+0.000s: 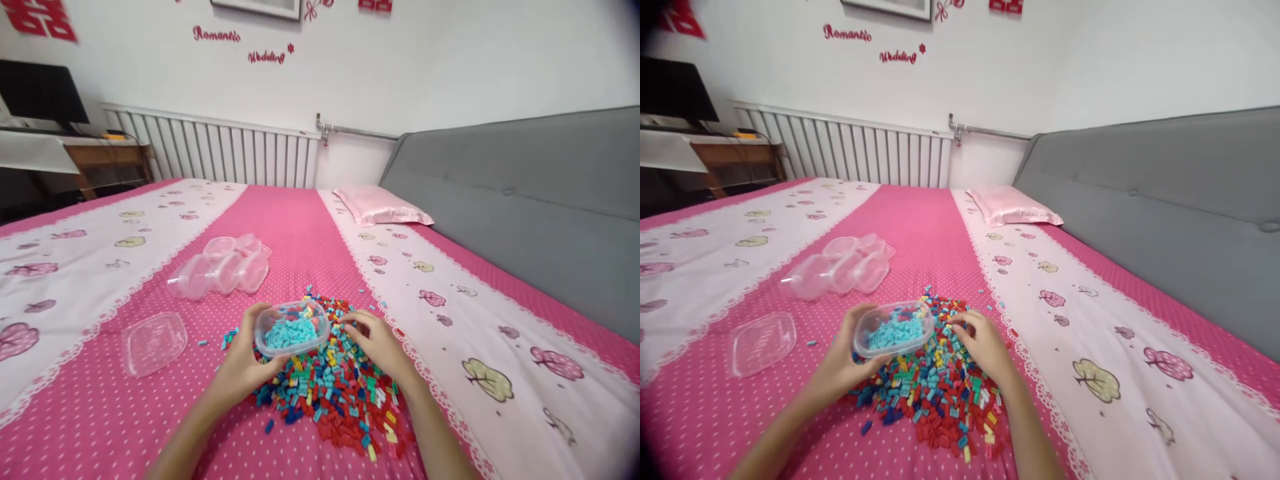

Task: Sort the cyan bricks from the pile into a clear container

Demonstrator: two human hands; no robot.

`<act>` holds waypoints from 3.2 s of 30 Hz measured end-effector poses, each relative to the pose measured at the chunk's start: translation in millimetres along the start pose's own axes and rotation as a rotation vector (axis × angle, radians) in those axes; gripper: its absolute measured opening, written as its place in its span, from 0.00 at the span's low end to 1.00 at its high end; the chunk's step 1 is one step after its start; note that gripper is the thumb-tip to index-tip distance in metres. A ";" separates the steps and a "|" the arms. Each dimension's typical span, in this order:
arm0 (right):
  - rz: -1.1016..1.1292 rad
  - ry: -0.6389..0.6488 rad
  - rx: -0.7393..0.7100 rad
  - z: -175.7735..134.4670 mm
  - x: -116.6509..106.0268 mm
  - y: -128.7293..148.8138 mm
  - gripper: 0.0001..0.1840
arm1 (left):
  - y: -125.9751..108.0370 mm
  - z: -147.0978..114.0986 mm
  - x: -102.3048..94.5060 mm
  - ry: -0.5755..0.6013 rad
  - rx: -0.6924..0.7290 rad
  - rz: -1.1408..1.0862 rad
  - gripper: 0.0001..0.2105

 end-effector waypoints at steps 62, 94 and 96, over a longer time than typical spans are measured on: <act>-0.303 -0.092 -0.276 -3.2 34.9 89.5 0.05 | -6.0 -13.1 39.2 0.163 0.008 -0.051 0.35; 0.104 -0.152 0.104 11.0 -5.6 -16.5 0.15 | 22.0 -12.7 -46.0 0.415 -0.275 -0.294 0.41; 0.069 -0.117 0.087 10.7 -2.4 -10.4 0.13 | 23.8 -14.1 -49.3 0.418 -0.282 -0.277 0.40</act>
Point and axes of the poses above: each hand's wrist, its own z-axis towards the middle knuckle, its own x-axis out of the palm, y = z × x, the point moved 6 cm from there along z, towards the middle knuckle, and after that the axes turned 7 degrees about -z, right-handed, at the moved point
